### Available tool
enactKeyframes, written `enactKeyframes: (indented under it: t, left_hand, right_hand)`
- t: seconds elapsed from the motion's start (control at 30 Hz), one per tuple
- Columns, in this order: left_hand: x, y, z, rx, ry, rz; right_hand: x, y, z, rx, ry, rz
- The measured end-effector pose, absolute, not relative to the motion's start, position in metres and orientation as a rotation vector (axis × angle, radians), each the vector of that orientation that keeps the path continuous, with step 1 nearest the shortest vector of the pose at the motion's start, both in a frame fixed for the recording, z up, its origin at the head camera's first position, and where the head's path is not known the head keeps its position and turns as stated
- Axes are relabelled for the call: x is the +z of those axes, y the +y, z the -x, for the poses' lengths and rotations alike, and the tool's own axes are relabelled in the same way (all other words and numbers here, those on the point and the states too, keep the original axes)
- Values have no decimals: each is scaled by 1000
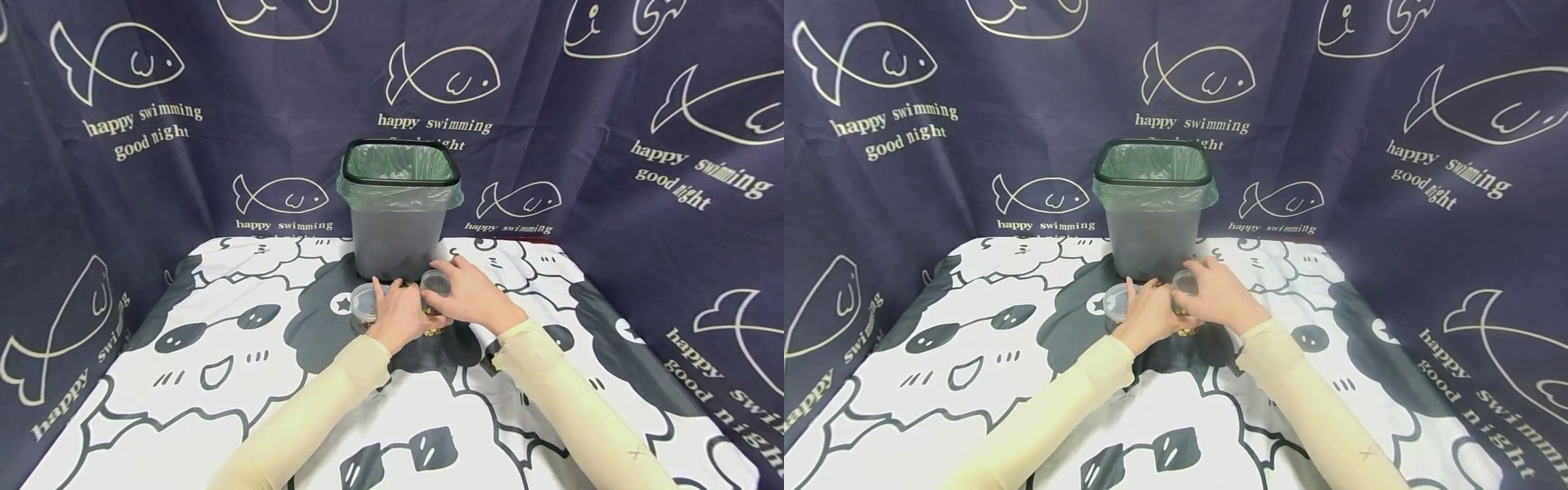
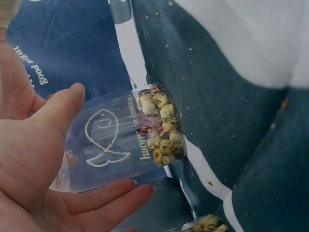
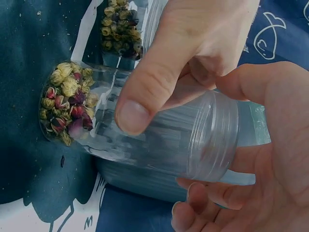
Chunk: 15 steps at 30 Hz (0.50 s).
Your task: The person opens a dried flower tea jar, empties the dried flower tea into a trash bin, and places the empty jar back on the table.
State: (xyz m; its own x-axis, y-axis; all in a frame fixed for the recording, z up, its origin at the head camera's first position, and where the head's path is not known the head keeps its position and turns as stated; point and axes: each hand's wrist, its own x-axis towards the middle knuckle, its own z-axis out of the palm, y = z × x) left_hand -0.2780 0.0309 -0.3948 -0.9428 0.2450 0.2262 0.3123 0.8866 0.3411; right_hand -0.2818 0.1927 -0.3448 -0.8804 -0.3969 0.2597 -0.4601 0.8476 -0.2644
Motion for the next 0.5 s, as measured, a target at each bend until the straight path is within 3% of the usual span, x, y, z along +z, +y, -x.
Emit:
enactKeyframes:
  t: [0.5]
  left_hand:
    - [-391, 30, 283, -508, -2821, 472]
  right_hand:
    - [-341, 190, 281, 525, -2769, -653]
